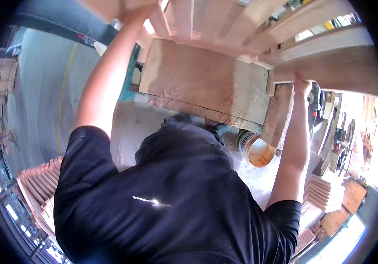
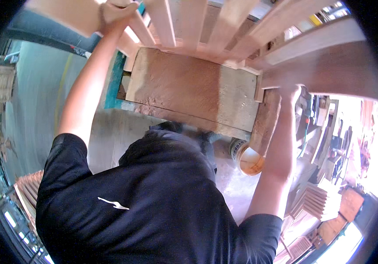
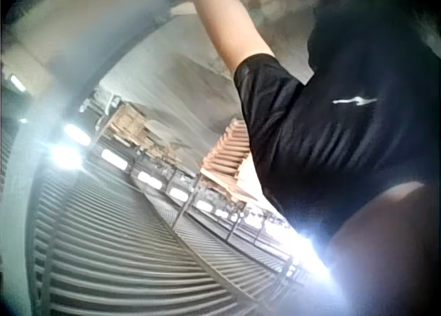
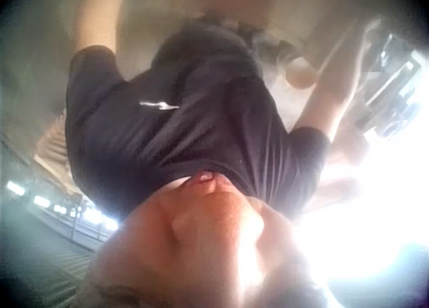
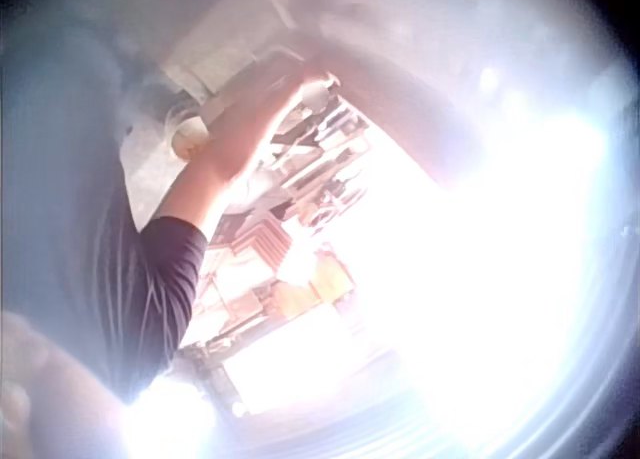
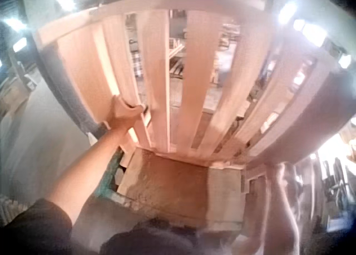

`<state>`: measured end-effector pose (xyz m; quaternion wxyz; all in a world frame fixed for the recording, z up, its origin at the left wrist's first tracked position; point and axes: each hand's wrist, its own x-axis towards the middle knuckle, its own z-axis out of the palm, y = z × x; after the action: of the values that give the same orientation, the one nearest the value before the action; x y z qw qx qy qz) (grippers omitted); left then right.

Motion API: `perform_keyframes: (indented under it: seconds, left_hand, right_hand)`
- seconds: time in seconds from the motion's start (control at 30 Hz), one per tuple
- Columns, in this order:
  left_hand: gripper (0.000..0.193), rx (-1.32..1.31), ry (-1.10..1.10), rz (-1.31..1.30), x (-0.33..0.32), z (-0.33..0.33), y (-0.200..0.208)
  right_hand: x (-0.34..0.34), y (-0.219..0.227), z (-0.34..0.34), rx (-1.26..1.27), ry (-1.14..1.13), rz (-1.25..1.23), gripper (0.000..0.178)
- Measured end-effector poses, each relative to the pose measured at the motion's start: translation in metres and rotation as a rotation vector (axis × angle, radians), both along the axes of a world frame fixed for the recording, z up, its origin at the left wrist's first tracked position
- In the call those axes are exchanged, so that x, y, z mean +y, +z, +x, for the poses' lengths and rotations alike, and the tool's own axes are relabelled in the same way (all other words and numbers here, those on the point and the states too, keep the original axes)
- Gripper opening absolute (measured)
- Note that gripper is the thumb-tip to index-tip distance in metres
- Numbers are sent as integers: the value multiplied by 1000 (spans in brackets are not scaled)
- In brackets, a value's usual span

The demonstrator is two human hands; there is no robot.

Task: The person assembles a wooden chair by fitting the backrest slats into the frame and securing them with a rubber mallet. They repeatedly lift, align, and hammer the components into place on a workbench in a workshop.

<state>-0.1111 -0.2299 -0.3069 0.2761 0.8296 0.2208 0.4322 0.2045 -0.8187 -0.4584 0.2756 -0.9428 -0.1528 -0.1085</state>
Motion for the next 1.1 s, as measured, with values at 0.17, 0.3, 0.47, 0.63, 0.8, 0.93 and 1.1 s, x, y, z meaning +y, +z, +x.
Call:
perform_keyframes:
  seconds: [0.17,0.3,0.47,0.63,0.8,0.93,1.1]
  left_hand:
    - [33,53,-20,-301,-23,18,3]
    - [41,62,38,-233,-23,30,15]
    - [47,184,155,-229,14,30,-5]
    - [48,110,-52,-434,60,34,-27]
    - [44,107,-85,-414,71,34,-35]
    - [33,-78,-76,-389,63,43,-38]
    - [31,-97,-92,-434,82,40,-43]
  right_hand:
    - [13,22,-33,66,-53,140,42]
    - [13,10,-33,-151,-139,247,48]
    - [32,44,-60,17,-140,53,39]
    - [35,55,-66,25,-133,120,33]
    - [34,62,-73,0,-96,250,25]
    - [28,60,-69,68,-119,205,26]
    - [32,59,-67,124,-128,174,29]
